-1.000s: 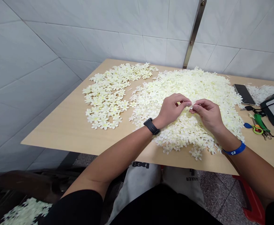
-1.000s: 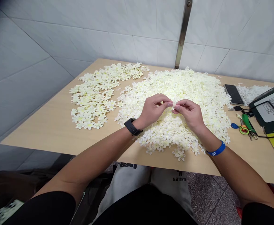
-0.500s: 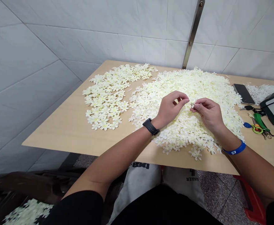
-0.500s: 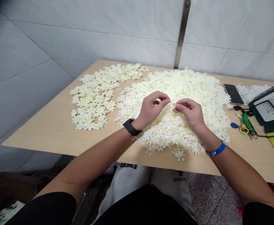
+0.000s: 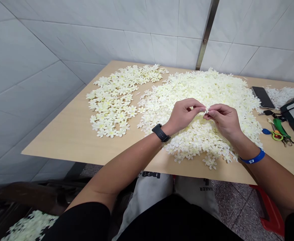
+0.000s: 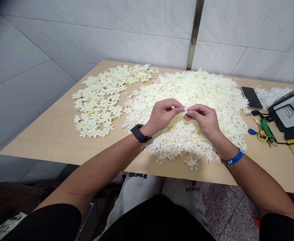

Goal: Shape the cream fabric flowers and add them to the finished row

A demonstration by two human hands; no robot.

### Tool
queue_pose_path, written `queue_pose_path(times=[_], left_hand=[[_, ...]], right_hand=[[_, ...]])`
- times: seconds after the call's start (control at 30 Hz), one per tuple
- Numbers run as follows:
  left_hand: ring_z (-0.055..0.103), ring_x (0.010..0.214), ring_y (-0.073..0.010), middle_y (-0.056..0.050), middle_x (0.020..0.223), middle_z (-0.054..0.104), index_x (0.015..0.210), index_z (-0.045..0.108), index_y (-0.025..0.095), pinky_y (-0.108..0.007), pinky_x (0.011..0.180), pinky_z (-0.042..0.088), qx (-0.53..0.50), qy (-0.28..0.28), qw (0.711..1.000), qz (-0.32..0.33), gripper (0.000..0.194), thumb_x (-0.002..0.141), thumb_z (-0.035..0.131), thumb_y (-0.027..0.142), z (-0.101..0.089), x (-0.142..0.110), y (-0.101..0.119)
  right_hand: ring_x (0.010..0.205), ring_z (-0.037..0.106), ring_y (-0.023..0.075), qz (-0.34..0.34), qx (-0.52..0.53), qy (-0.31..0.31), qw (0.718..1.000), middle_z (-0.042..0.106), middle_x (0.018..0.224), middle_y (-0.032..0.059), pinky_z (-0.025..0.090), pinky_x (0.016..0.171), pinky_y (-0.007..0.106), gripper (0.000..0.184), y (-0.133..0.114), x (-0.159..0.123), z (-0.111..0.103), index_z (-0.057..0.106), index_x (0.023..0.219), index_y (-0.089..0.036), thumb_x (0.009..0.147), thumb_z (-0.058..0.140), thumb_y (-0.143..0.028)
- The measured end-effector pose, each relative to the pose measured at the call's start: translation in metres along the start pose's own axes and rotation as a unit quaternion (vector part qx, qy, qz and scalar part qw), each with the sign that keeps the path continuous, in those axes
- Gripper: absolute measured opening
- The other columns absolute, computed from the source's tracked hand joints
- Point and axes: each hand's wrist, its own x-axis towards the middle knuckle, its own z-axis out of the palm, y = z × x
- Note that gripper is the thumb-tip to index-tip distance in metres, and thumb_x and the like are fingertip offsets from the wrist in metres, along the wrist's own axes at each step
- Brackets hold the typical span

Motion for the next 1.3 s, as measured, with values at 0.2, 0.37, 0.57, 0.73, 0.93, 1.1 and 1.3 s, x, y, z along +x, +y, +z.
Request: queue_pose_path(times=[0.2, 0.37, 0.57, 0.73, 0.93, 1.1, 1.3], left_hand=[[0.070, 0.083, -0.0143, -0.003, 0.087, 0.079, 0.082, 0.077, 0.021, -0.028, 0.070, 0.051, 0.001, -0.004, 1.000, 0.004, 0.018, 0.094, 0.072, 0.034, 0.0001, 0.0004, 0.0001], [0.070, 0.083, -0.0139, -0.003, 0.087, 0.078, 0.082, 0.076, 0.021, -0.026, 0.065, 0.048, 0.003, -0.005, 1.000, 0.009, 0.021, 0.095, 0.070, 0.036, -0.0006, 0.0002, 0.0027], [0.069, 0.085, -0.0148, -0.004, 0.089, 0.078, 0.083, 0.075, 0.021, -0.026, 0.064, 0.049, 0.031, -0.009, 0.999, 0.000, 0.025, 0.096, 0.067, 0.041, -0.0010, 0.0000, 0.0049], [0.068, 0.084, -0.0151, -0.005, 0.088, 0.077, 0.084, 0.074, 0.021, -0.026, 0.064, 0.050, 0.040, 0.005, 0.999, -0.003, 0.028, 0.096, 0.067, 0.045, -0.0016, 0.0002, 0.0035], [0.068, 0.084, -0.0149, -0.005, 0.089, 0.076, 0.085, 0.073, 0.021, -0.025, 0.064, 0.051, 0.041, 0.010, 0.999, -0.001, 0.031, 0.096, 0.066, 0.048, -0.0023, 0.0006, 0.0055], [0.068, 0.083, -0.0142, -0.005, 0.088, 0.076, 0.085, 0.073, 0.020, -0.024, 0.063, 0.051, 0.043, 0.015, 0.999, 0.005, 0.029, 0.097, 0.066, 0.045, -0.0014, 0.0004, 0.0071], [0.067, 0.084, -0.0148, -0.005, 0.089, 0.075, 0.085, 0.071, 0.020, -0.025, 0.064, 0.051, 0.048, 0.022, 0.999, -0.004, 0.032, 0.097, 0.065, 0.048, -0.0019, 0.0005, 0.0077]], right_hand=[[0.061, 0.074, 0.0143, 0.001, -0.007, -0.005, 1.000, 0.076, 0.067, -0.0002, 0.064, 0.065, 0.027, 0.023, -0.0019, -0.0001, 0.0004, 0.080, 0.076, -0.023, 0.069, 0.094, -0.040], [0.062, 0.074, 0.0143, -0.002, -0.013, -0.007, 1.000, 0.076, 0.067, -0.0004, 0.063, 0.066, 0.026, 0.024, -0.0028, -0.0004, 0.0001, 0.079, 0.077, -0.022, 0.072, 0.092, -0.042], [0.067, 0.075, 0.0167, -0.009, -0.036, -0.010, 0.999, 0.075, 0.070, 0.0001, 0.064, 0.069, 0.030, 0.026, -0.0018, -0.0016, -0.0013, 0.078, 0.081, -0.023, 0.077, 0.087, -0.047], [0.065, 0.073, 0.0152, -0.005, -0.045, -0.004, 0.999, 0.076, 0.075, 0.0008, 0.065, 0.071, 0.032, 0.029, -0.0016, -0.0015, -0.0015, 0.076, 0.083, -0.023, 0.078, 0.085, -0.050], [0.062, 0.070, 0.0127, 0.000, -0.018, -0.002, 1.000, 0.074, 0.073, 0.0002, 0.063, 0.067, 0.028, 0.029, -0.0042, -0.0015, 0.0007, 0.076, 0.081, -0.022, 0.077, 0.087, -0.049], [0.063, 0.070, 0.0132, -0.002, -0.028, -0.001, 1.000, 0.073, 0.073, -0.0001, 0.063, 0.068, 0.029, 0.033, -0.0049, -0.0011, 0.0010, 0.073, 0.082, -0.022, 0.077, 0.086, -0.052], [0.065, 0.071, 0.0136, -0.007, -0.036, 0.000, 0.999, 0.072, 0.073, -0.0007, 0.062, 0.067, 0.029, 0.034, -0.0050, -0.0015, 0.0014, 0.071, 0.082, -0.023, 0.078, 0.085, -0.053]])
